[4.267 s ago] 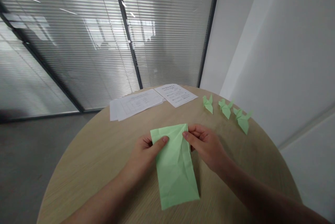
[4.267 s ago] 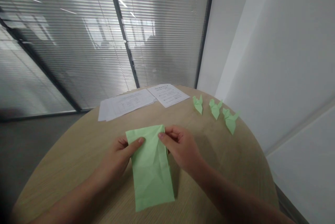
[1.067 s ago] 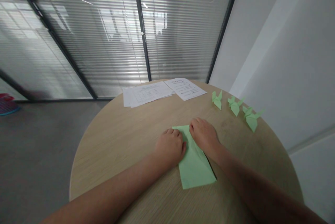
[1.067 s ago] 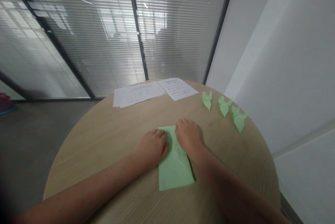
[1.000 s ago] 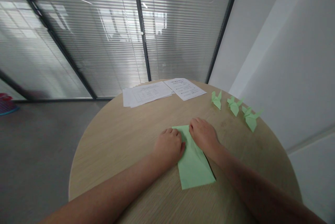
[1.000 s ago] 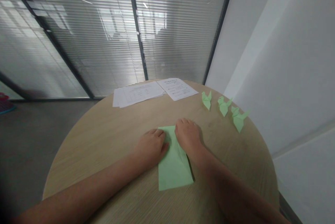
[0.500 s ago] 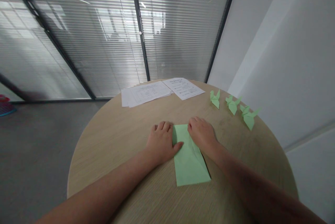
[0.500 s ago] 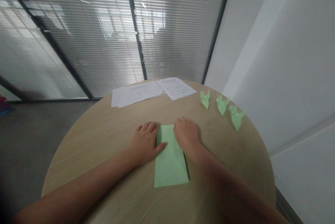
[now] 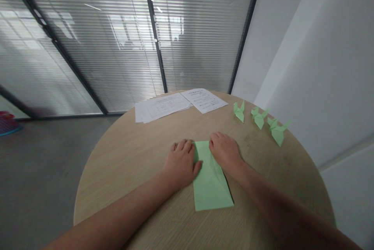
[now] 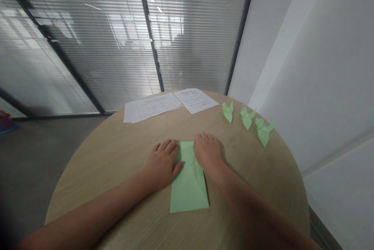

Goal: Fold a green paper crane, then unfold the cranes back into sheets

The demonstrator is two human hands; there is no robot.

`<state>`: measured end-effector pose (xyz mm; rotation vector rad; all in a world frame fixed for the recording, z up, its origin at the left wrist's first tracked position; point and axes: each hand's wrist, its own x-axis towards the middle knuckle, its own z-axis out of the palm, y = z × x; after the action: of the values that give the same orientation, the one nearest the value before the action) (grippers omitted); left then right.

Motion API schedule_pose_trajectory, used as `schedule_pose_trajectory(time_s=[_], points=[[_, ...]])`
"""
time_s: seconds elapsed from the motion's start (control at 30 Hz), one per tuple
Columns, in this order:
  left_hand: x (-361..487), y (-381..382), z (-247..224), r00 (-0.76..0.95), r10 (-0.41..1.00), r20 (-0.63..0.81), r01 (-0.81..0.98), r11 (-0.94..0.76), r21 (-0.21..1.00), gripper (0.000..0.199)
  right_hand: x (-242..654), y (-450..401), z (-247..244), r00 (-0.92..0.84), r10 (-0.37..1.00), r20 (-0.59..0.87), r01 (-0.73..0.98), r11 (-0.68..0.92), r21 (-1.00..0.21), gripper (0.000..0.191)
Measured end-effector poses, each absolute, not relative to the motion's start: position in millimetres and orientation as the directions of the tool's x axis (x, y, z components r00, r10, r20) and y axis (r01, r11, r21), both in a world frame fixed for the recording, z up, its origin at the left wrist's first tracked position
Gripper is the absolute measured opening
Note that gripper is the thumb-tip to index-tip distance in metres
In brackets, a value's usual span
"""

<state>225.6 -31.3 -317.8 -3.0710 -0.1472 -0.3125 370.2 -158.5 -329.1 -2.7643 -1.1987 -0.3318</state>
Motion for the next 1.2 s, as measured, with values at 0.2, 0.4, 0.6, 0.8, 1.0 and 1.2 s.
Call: schedule_pose_trajectory(time_s=[0.2, 0.4, 0.6, 0.8, 1.0, 1.2], points=[[224.1, -31.6, -316.0, 0.967, 0.148, 0.206, 0.160, -0.986, -0.044, 0.059, 369.4, -160.0, -328.9, 0.665, 0.706, 0.242, 0.730, -0.683, -0.014, 0.019], [223.5, -34.0, -313.1, 0.969, 0.139, 0.206, 0.153, -0.987, -0.055, 0.055, 369.5, -158.4, -329.9, 0.678, 0.695, 0.239, 0.717, -0.697, -0.008, 0.020], [225.9, -34.9, -317.0, 0.978, 0.051, 0.204, 0.066, -0.995, -0.069, 0.043, 370.2, -158.1, -329.6, 0.669, 0.701, 0.246, 0.724, -0.690, -0.001, 0.018], [226.2, -34.3, -317.9, 0.981, 0.034, 0.189, 0.046, -0.997, -0.061, 0.042, 369.7, -159.0, -328.5, 0.672, 0.702, 0.238, 0.725, -0.689, -0.014, 0.018], [224.9, -36.2, -315.4, 0.980, 0.062, 0.189, 0.078, -0.994, -0.077, 0.043, 371.9, -159.4, -329.8, 0.672, 0.693, 0.261, 0.722, -0.691, -0.027, 0.018], [225.8, -36.2, -310.2, 0.984, 0.075, 0.162, 0.084, -0.995, -0.046, 0.038, 374.5, -159.4, -333.3, 0.677, 0.684, 0.273, 0.720, -0.693, -0.051, 0.017]])
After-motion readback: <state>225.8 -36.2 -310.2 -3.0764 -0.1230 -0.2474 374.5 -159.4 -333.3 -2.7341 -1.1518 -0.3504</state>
